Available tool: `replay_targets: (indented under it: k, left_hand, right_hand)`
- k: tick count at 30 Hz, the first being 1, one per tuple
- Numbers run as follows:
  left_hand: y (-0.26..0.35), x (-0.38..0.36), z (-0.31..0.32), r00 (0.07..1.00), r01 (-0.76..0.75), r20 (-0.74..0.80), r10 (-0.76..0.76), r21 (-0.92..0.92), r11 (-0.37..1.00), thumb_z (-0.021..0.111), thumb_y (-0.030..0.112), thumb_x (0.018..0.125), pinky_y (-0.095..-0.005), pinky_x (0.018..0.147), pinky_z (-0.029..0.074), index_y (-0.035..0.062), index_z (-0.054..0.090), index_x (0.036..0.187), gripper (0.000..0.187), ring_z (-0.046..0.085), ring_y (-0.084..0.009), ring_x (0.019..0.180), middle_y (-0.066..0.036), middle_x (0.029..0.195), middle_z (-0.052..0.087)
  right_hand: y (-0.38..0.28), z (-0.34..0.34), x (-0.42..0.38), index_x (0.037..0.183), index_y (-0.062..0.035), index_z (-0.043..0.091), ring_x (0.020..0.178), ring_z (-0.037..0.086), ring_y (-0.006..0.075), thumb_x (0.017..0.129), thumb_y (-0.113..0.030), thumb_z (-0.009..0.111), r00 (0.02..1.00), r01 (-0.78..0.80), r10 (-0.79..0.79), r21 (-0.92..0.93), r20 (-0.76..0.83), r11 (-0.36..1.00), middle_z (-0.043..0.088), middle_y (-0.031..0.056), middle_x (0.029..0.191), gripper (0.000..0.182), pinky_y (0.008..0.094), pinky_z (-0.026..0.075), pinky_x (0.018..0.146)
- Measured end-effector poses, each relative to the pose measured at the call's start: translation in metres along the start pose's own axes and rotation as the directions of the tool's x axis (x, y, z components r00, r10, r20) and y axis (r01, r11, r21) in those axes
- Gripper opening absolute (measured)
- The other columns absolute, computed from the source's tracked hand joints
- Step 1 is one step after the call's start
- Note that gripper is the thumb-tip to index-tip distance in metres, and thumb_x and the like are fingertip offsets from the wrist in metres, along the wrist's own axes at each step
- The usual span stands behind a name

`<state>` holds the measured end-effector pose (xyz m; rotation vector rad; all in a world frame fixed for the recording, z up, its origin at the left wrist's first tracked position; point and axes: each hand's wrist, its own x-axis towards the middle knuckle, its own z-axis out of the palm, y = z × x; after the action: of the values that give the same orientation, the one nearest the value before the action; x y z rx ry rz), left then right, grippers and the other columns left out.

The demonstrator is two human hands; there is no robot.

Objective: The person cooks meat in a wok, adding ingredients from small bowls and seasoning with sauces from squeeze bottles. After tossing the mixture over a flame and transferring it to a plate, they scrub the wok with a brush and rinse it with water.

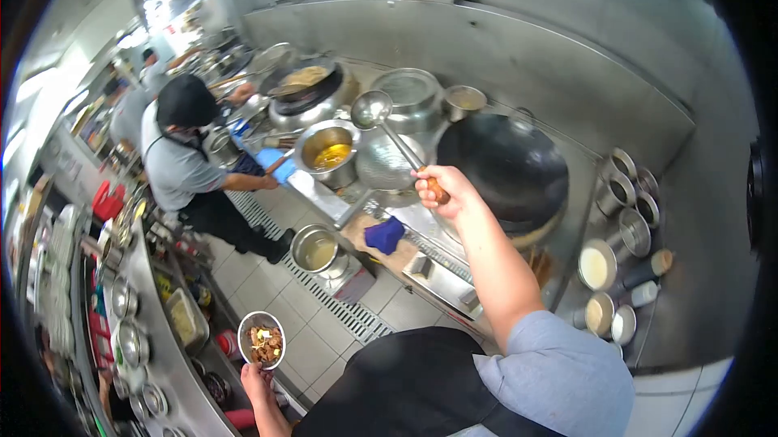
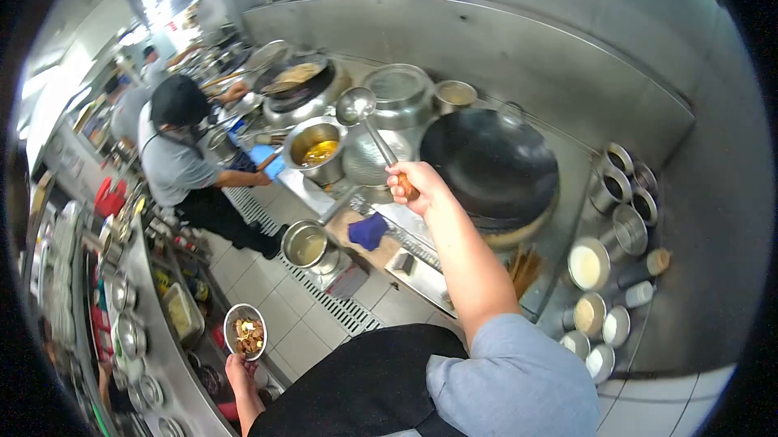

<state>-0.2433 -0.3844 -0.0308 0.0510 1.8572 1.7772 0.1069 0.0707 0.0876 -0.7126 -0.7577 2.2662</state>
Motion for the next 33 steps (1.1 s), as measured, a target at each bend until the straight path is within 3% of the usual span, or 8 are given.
replay_targets:
  k: [6,8,10,13,18,23,28,33]
  left_hand:
    - [0.02,0.036,0.079,0.97,0.025,0.233,-0.065,0.172,0.985,0.052,0.008,0.08,-0.0255,0.054,0.048,0.0046,0.054,0.089,0.01,0.057,-0.0125,0.059,-0.004,0.075,0.06]
    - [0.025,0.049,0.113,0.921,-0.013,0.383,-0.071,0.211,0.977,0.053,0.008,0.08,-0.0263,0.057,0.05,0.0029,0.055,0.094,0.015,0.059,-0.0138,0.062,-0.004,0.078,0.061]
    - [0.036,0.053,0.16,0.86,-0.044,0.505,-0.078,0.224,0.974,0.054,0.008,0.08,-0.0273,0.061,0.051,0.0009,0.056,0.098,0.02,0.06,-0.0142,0.066,-0.005,0.08,0.062]
    - [0.056,0.047,0.25,0.755,-0.065,0.65,-0.089,0.208,0.976,0.055,0.008,0.08,-0.0279,0.064,0.05,-0.0018,0.057,0.101,0.023,0.059,-0.0132,0.07,-0.004,0.081,0.061]
    - [0.075,0.048,0.419,0.456,-0.442,0.887,0.074,0.153,0.884,0.059,0.012,0.08,-0.0276,0.064,0.044,-0.0022,0.061,0.09,0.018,0.055,-0.012,0.071,-0.004,0.078,0.061]
    - [0.088,-0.025,0.567,0.036,-0.981,0.924,0.38,-0.039,0.188,0.058,0.015,0.079,-0.0408,0.067,0.05,0.0001,0.06,0.084,0.016,0.063,-0.034,0.077,-0.019,0.088,0.062]
    - [0.022,-0.063,0.657,-0.462,-0.83,0.885,0.064,-0.405,-0.384,0.055,0.008,0.079,-0.0384,0.069,0.055,0.0047,0.062,0.088,0.012,0.065,-0.0287,0.083,-0.017,0.1,0.055]
    - [0.058,-0.085,0.687,-0.483,-0.829,0.836,0.26,-0.341,-0.444,0.054,0.01,0.08,-0.0353,0.063,0.054,0.0047,0.06,0.089,0.013,0.065,-0.0251,0.08,-0.015,0.101,0.054]
  right_hand:
    - [0.019,-0.076,-0.14,0.104,-0.002,0.051,0.038,0.04,0.0103,0.085,-0.008,0.052,0.958,0.216,-0.206,0.028,-0.201,0.976,0.05,0.0032,0.066,0.02,0.0251,0.03,0.034]
    - [0.041,-0.089,-0.156,0.111,-0.0023,0.051,0.043,0.052,0.0214,0.082,-0.014,0.054,0.715,-0.185,-0.469,-0.787,-0.519,0.589,0.056,0.0105,0.068,0.032,0.0333,0.042,0.042]
    - [0.074,-0.129,-0.171,0.117,-0.0018,0.05,0.061,0.061,0.0346,0.081,-0.016,0.053,0.455,-0.429,-0.856,-0.903,-0.247,0.032,0.062,0.019,0.075,0.039,0.0417,0.048,0.057]
    - [0.068,-0.088,-0.225,0.126,-0.0068,0.048,0.078,0.061,0.0405,0.079,-0.016,0.054,0.45,-0.56,-0.653,-0.762,-0.609,0.325,0.063,0.0235,0.082,0.048,0.0457,0.049,0.068]
    - [0.132,-0.09,-0.275,0.129,-0.0114,0.047,0.076,0.061,0.0404,0.079,-0.016,0.055,0.368,-0.544,-0.684,-0.742,-0.63,0.391,0.062,0.0231,0.08,0.051,0.047,0.048,0.066]
    - [0.156,-0.052,-0.28,0.129,-0.0045,0.046,0.077,0.061,0.0388,0.077,-0.013,0.057,0.297,-0.623,-0.608,-0.632,-0.737,0.462,0.062,0.0225,0.085,0.054,0.0438,0.048,0.068]
    - [0.178,-0.023,-0.275,0.128,-0.0081,0.048,0.075,0.061,0.0405,0.075,-0.01,0.057,0.275,-0.731,-0.72,-0.625,-0.638,0.274,0.062,0.0226,0.081,0.054,0.0464,0.049,0.067]
    - [0.198,-0.013,-0.286,0.129,-0.0115,0.045,0.067,0.06,0.039,0.076,-0.013,0.06,0.286,-0.771,-0.756,-0.609,-0.589,0.183,0.062,0.0188,0.081,0.055,0.0493,0.048,0.059]
